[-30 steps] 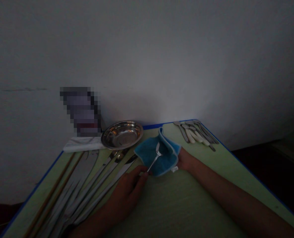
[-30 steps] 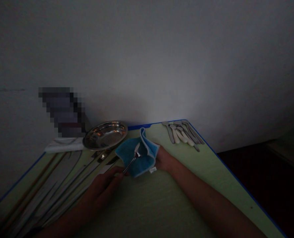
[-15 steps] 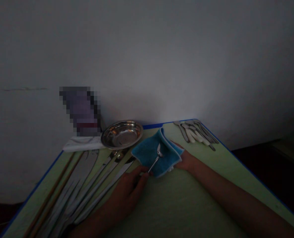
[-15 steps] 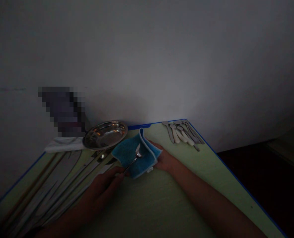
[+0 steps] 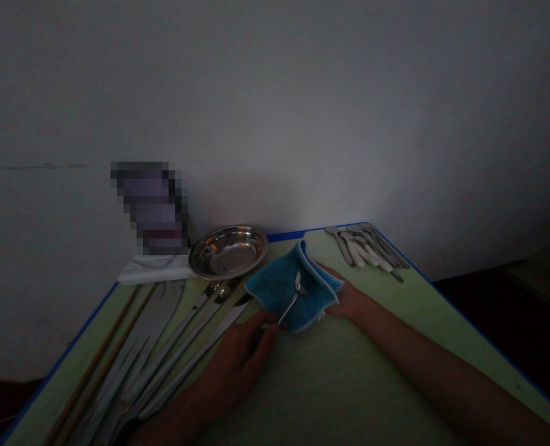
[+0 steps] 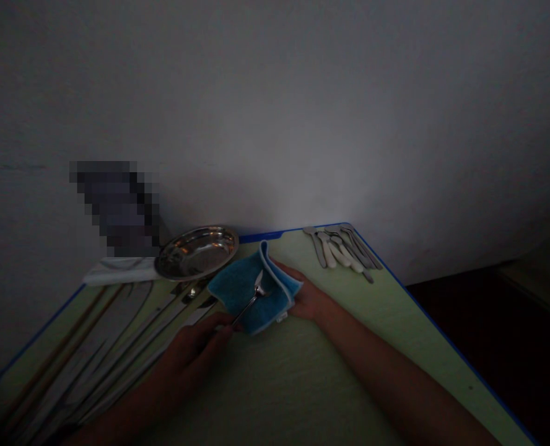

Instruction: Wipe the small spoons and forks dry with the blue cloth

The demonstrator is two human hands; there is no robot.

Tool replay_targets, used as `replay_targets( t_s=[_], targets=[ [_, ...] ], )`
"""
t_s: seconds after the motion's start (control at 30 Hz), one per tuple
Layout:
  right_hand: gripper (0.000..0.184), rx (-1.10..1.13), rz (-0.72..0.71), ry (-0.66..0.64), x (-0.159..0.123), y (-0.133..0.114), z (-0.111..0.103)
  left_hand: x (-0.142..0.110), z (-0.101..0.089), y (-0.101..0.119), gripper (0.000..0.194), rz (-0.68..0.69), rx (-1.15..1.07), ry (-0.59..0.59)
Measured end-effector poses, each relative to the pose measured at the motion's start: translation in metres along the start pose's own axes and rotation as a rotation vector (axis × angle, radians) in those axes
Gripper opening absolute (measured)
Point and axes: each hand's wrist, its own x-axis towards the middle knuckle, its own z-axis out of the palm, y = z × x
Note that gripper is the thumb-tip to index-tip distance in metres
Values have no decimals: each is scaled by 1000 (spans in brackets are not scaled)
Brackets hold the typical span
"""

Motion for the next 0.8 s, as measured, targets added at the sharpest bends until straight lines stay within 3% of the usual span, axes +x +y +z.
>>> replay_targets(
  t_s=[0.27, 0.67, 0.8],
  targets=[
    [24, 47, 8, 59, 3, 1, -2, 1, 0, 0, 27, 10, -7, 24],
    [20, 92, -24, 3, -1, -2, 1, 1, -1, 3, 27, -2, 6, 18],
    [34, 153, -47, -33, -3, -6, -2, 2, -2, 7, 27, -14, -30, 51]
  ],
)
